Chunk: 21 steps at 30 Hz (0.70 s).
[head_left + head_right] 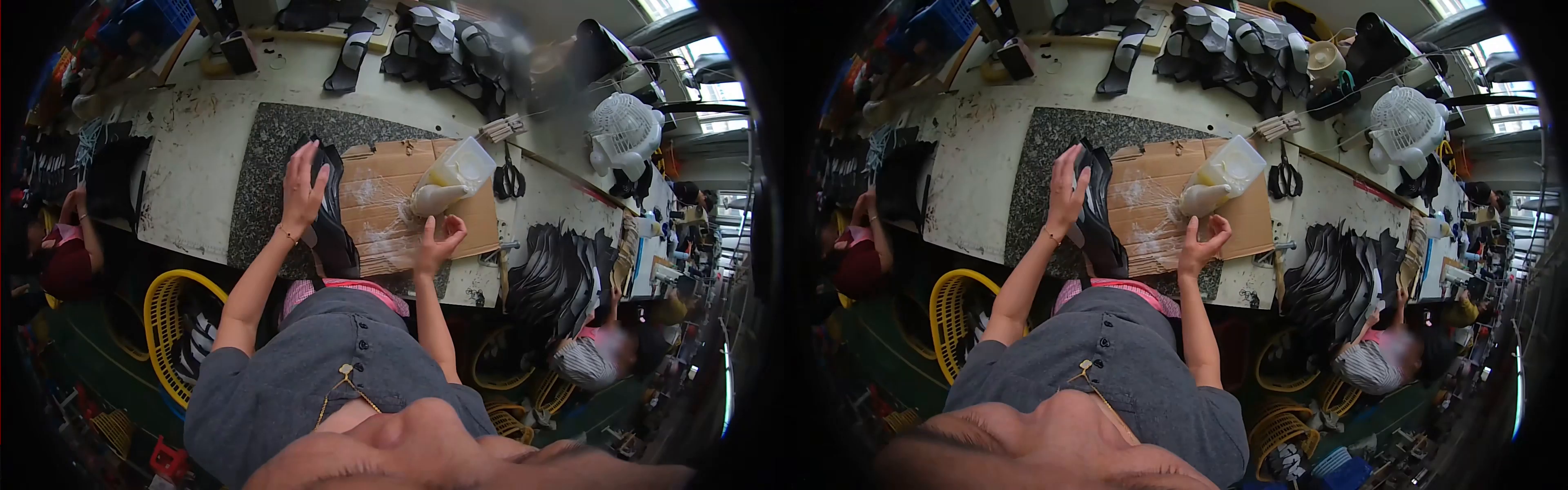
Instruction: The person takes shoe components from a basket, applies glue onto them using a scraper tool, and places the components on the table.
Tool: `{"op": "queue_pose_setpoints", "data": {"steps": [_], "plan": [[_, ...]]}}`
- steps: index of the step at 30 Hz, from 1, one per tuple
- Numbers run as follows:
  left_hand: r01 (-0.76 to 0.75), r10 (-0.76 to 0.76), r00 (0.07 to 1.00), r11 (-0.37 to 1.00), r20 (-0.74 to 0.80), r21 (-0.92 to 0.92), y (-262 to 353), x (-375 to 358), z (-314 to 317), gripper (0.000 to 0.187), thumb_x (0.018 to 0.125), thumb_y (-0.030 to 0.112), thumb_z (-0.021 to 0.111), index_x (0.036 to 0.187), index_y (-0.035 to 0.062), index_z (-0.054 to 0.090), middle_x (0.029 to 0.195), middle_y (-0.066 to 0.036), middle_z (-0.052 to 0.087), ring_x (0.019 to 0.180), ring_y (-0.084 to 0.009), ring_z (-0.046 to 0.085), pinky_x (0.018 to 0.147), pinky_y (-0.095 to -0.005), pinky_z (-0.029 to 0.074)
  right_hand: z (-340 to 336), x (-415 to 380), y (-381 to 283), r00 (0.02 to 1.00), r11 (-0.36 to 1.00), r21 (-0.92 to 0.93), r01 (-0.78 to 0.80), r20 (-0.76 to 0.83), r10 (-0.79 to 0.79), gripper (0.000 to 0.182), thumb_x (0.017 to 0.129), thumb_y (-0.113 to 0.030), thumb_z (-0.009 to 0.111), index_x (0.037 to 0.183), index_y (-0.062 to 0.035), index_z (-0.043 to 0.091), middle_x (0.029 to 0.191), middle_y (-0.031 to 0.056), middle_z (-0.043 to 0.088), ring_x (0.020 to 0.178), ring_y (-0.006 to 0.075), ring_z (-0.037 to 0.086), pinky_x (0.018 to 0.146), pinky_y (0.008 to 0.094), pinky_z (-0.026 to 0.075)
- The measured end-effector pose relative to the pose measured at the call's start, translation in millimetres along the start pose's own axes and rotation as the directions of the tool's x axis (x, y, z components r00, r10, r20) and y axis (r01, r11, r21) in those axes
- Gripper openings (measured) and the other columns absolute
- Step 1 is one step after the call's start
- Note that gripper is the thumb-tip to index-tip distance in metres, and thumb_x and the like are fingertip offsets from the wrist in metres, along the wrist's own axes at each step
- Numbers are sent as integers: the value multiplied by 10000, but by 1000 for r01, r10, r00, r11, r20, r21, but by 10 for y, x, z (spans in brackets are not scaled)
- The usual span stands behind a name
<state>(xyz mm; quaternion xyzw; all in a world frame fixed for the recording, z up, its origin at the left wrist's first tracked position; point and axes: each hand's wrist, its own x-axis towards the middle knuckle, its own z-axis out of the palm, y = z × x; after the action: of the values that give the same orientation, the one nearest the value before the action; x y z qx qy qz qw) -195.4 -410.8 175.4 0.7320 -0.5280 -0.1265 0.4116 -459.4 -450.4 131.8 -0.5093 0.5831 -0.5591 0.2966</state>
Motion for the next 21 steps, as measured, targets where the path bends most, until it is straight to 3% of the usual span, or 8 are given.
{"op": "queue_pose_setpoints", "data": {"steps": [1, 2, 5, 9, 10, 13, 17, 21], "plan": [[-130, 130, 990, 991, 58, -8, 182, 205, 123, 454, 934, 275, 494, 1326, 49, 460, 1363, -147, 449, 1290, -327, 388, 1047, -431, 316, 45, 131, -10, 993, 997, -33, 65, -98, -68, 313, 844, -146, 660, 1088, -30, 500, 985, 67, 528, 967, 189, 526, 898, 310, 413], [-257, 272, 950, 960, 152, -111, 346, 383, 324, 395, 934, 235, 489, 1286, 57, 499, 1335, -132, 482, 1284, -320, 401, 1046, -435, 320, 66, 270, 58, 996, 997, -17, 72, -58, -73, 375, 841, -163, 670, 1136, -29, 481, 1029, 80, 533, 1045, 206, 506, 958, 327, 377], [-470, 606, 719, 784, 339, -404, 781, 893, 1122, 315, 931, 184, 498, 1227, 90, 554, 1326, -102, 505, 1307, -306, 384, 1056, -435, 314, 199, 594, 54, 983, 974, 227, -26, 185, -17, 299, 878, -121, 635, 1119, -12, 497, 1085, 83, 546, 1000, 176, 520, 917, 304, 400], [-656, 726, 460, 666, 511, -356, 1156, 1247, 2128, 291, 959, 320, 463, 1199, 232, 601, 1404, -54, 447, 1369, -290, 302, 1119, -500, 231, 308, 864, 438, 936, 980, 105, -172, 328, 129, 131, 891, -144, 618, 841, -27, 587, 733, 32, 588, 694, 137, 555, 658, 268, 439], [-663, 697, 436, 677, 570, -320, 1174, 1273, 2299, 284, 962, 402, 428, 1171, 335, 607, 1421, 5, 426, 1378, -242, 290, 1131, -541, 174, 393, 859, 456, 965, 959, 247, -138, 252, 74, 211, 883, -137, 605, 704, -41, 549, 605, 21, 539, 583, 115, 506, 574, 251, 408], [-760, 719, 444, 619, 534, -201, 1094, 1247, 2475, 261, 946, 441, 442, 1141, 396, 610, 1412, 46, 433, 1375, -203, 300, 1128, -556, 166, 365, 771, 421, 980, 944, 298, -144, 172, 96, 226, 877, -126, 563, 677, -39, 503, 605, 32, 522, 572, 107, 470, 572, 246, 390], [-745, 745, 498, 629, 444, -222, 1020, 1237, 2507, 236, 926, 466, 466, 1102, 433, 619, 1405, 86, 437, 1376, -174, 297, 1123, -580, 150, 256, 743, -16, 980, 824, 566, 0, -166, 114, 259, 852, -118, 470, 615, -64, 380, 544, 25, 410, 519, 116, 404, 549, 271, 378], [-710, 715, 506, 663, 482, -237, 1040, 1225, 2517, 263, 951, 443, 440, 1159, 422, 599, 1408, 80, 434, 1381, -190, 286, 1128, -583, 123, 71, 803, -222, 956, 737, 675, -26, -199, 216, 245, 819, -133, 459, 614, -102, 329, 526, 18, 366, 491, 118, 366, 540, 269, 378]]}}
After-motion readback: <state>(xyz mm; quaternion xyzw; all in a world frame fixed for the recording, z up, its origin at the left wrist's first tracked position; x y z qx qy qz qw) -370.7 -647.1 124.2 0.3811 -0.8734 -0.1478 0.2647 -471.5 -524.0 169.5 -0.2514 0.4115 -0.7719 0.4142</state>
